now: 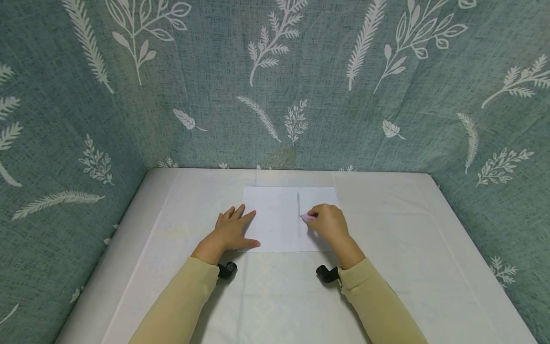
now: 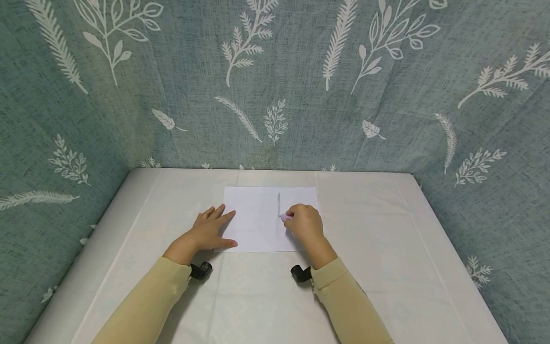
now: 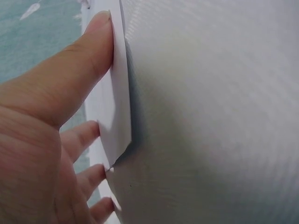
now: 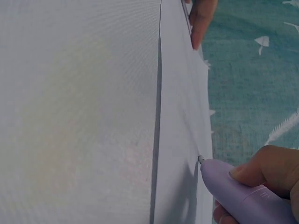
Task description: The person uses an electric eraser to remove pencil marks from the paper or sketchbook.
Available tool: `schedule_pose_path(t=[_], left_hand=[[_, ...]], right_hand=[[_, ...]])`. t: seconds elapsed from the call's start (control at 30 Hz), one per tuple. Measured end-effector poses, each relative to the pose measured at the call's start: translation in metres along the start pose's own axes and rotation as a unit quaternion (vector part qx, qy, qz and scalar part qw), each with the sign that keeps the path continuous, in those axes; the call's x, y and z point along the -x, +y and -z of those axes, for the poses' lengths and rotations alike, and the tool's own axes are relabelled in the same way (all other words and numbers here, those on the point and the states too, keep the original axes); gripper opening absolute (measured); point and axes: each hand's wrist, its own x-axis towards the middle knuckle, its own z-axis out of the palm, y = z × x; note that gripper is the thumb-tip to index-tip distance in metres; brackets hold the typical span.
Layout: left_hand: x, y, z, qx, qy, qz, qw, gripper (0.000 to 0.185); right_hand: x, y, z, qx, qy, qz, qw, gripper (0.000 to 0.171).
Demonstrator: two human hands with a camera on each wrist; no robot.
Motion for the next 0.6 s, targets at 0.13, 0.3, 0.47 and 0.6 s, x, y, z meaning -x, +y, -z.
schedule_pose_path(t=[0.13, 0.3, 0.47, 0.6], left_hand=[[-0.0006, 0.0, -0.0002, 0.001, -0.002, 0.001, 1.0, 0.099], [0.0002, 0.0012, 0.0004, 0.001, -0.008, 0.003, 1.0, 0.099], [0.0004, 0.0013, 0.0009, 0.001, -0.005, 0.005, 1.0, 0.099], [-0.0001, 0.0005, -0.0001, 0.002, -0.005, 0.003, 1.0, 0.098]], right_hand=[[-0.0005, 0.0022, -0.0006, -0.007, -0.003, -0.009, 1.0, 0.015], [-0.0002, 0.0049, 0.0002, -0.022, -0.014, -0.01, 1.0, 0.018], [0.0003, 0.0066, 0.0013, -0.028, -0.019, -0.008, 0.999, 0.019], [0.0015, 0.0062, 0.0014, -0.027, -0.018, -0.008, 0.999, 0.019]])
